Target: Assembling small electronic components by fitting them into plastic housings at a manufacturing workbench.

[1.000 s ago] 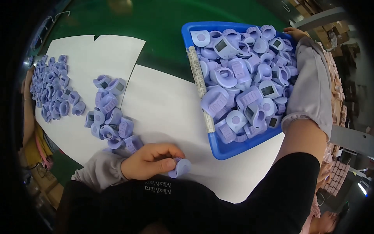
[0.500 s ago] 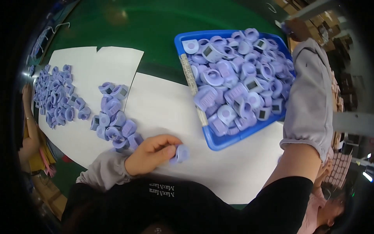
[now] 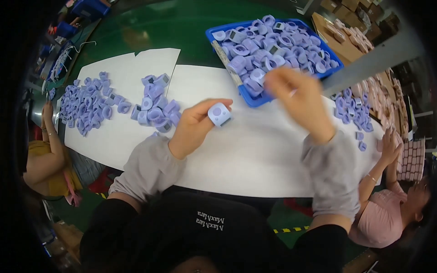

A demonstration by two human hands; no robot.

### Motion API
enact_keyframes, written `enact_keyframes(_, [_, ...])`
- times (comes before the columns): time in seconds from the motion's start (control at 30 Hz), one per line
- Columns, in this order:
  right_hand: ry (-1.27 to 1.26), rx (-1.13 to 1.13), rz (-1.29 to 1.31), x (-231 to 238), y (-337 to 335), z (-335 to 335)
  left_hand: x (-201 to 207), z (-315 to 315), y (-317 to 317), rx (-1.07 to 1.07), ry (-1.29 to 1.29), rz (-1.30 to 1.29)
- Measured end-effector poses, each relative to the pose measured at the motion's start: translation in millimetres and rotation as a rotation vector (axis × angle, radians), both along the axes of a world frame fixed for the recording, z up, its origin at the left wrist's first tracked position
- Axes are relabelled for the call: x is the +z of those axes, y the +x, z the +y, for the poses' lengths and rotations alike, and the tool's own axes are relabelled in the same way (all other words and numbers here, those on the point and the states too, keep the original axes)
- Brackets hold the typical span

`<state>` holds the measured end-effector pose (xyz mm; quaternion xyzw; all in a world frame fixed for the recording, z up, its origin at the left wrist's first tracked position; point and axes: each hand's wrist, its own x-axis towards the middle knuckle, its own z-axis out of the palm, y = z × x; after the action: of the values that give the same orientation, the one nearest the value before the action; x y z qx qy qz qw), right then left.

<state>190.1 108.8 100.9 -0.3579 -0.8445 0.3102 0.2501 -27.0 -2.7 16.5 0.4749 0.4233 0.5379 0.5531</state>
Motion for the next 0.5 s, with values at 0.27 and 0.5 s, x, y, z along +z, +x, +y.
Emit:
enact_keyframes(0.27, [-0.814, 0.099, 0.766, -68, -30, -87, 6, 8, 14, 0.03, 0.449, 0.433])
enact_keyframes(0.5, [-0.768, -0.012, 0.797, -86, -20, -81, -8, 14, 25, 0.169, 0.49, 0.66])
